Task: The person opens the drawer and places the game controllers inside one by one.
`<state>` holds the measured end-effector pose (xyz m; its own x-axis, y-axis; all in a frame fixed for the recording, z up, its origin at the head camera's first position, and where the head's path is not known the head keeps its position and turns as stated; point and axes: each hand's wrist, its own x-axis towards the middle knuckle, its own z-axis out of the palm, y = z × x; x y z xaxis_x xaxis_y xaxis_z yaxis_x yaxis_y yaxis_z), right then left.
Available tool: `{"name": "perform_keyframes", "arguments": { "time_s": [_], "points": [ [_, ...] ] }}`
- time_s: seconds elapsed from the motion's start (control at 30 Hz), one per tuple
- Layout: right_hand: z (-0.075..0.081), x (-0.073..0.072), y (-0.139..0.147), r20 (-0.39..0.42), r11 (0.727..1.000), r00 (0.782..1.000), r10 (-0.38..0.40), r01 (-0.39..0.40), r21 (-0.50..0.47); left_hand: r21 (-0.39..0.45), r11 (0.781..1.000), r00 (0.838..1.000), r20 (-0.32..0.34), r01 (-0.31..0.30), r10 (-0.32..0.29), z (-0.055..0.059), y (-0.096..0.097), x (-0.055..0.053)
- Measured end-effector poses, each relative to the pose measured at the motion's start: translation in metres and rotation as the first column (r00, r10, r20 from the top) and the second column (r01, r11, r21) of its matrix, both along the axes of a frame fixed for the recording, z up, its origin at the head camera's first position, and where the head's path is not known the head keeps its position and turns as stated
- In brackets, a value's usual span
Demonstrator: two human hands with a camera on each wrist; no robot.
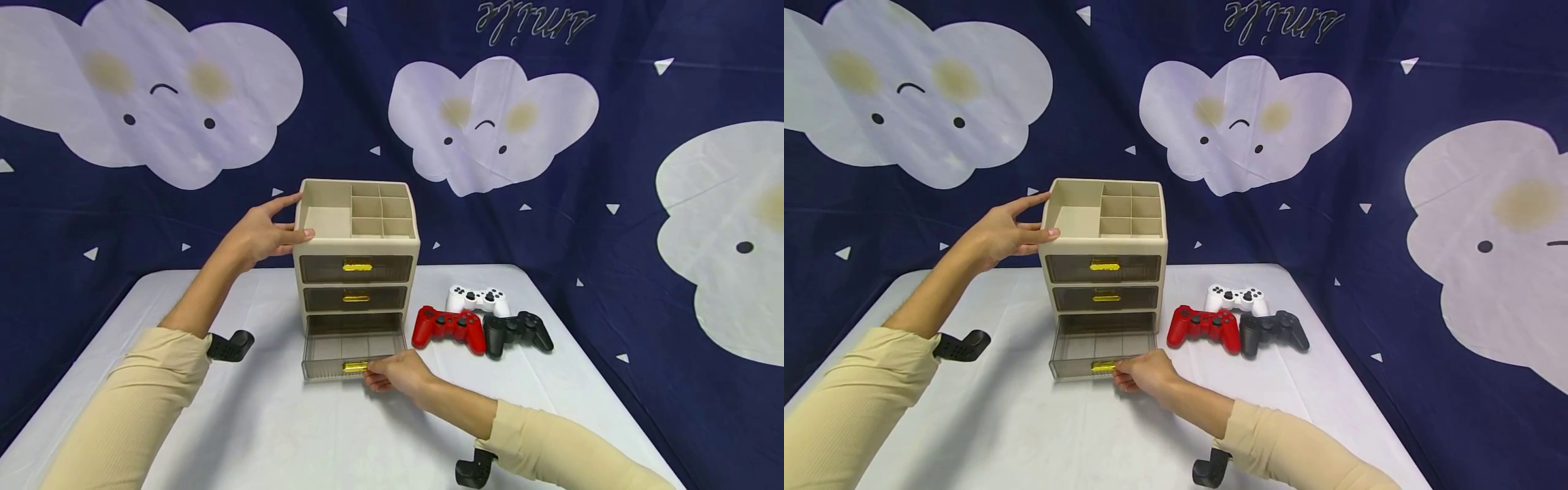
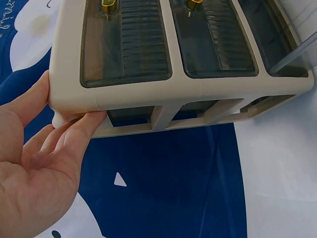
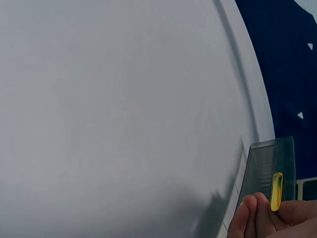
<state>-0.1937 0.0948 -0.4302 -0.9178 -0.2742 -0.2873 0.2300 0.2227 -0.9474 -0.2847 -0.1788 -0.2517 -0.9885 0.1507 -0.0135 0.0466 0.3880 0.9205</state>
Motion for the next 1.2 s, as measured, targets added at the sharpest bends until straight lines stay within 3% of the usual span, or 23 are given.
{"name": "perform_keyframes", "arguments": {
  "time_s": [0.3, 0.53, 0.63, 0.73, 0.83, 1.0, 1.2],
  "points": [
    [-0.002, 0.014, 0.001, 0.003, 1.0, 1.0, 0.023, -0.023, -0.017, -0.013, 1.0, 1.0, -0.006, 0.001, -0.001, 0.0, -0.001, 0.002],
    [0.004, 0.013, 0.007, 0.033, 0.994, 0.994, 0.107, -0.107, 0.011, -0.005, 1.0, 1.0, -0.004, 0.007, -0.007, -0.001, -0.002, 0.001],
    [0.015, 0.007, 0.014, 0.09, 0.976, 0.975, 0.205, -0.21, 0.052, 0.001, 1.0, 1.0, -0.007, 0.012, -0.012, 0.0, -0.001, 0.001],
    [0.029, -0.003, 0.023, 0.132, 0.941, 0.94, 0.315, -0.327, 0.085, 0.005, 1.0, 1.0, -0.009, 0.014, -0.014, 0.0, -0.001, 0.001],
    [0.044, -0.015, 0.032, 0.134, 0.919, 0.919, 0.371, -0.384, 0.092, 0.007, 1.0, 1.0, -0.005, 0.014, -0.014, 0.0, 0.0, 0.001],
    [0.067, -0.036, 0.052, 0.058, 0.933, 0.939, 0.339, -0.344, 0.107, 0.006, 1.0, 1.0, -0.004, 0.012, -0.012, 0.0, 0.0, 0.001],
    [0.079, -0.058, 0.079, -0.04, 0.978, 0.985, 0.169, -0.162, 0.133, 0.011, 1.0, 1.0, 0.001, 0.017, -0.017, 0.0, 0.0, 0.0]
  ]
}}
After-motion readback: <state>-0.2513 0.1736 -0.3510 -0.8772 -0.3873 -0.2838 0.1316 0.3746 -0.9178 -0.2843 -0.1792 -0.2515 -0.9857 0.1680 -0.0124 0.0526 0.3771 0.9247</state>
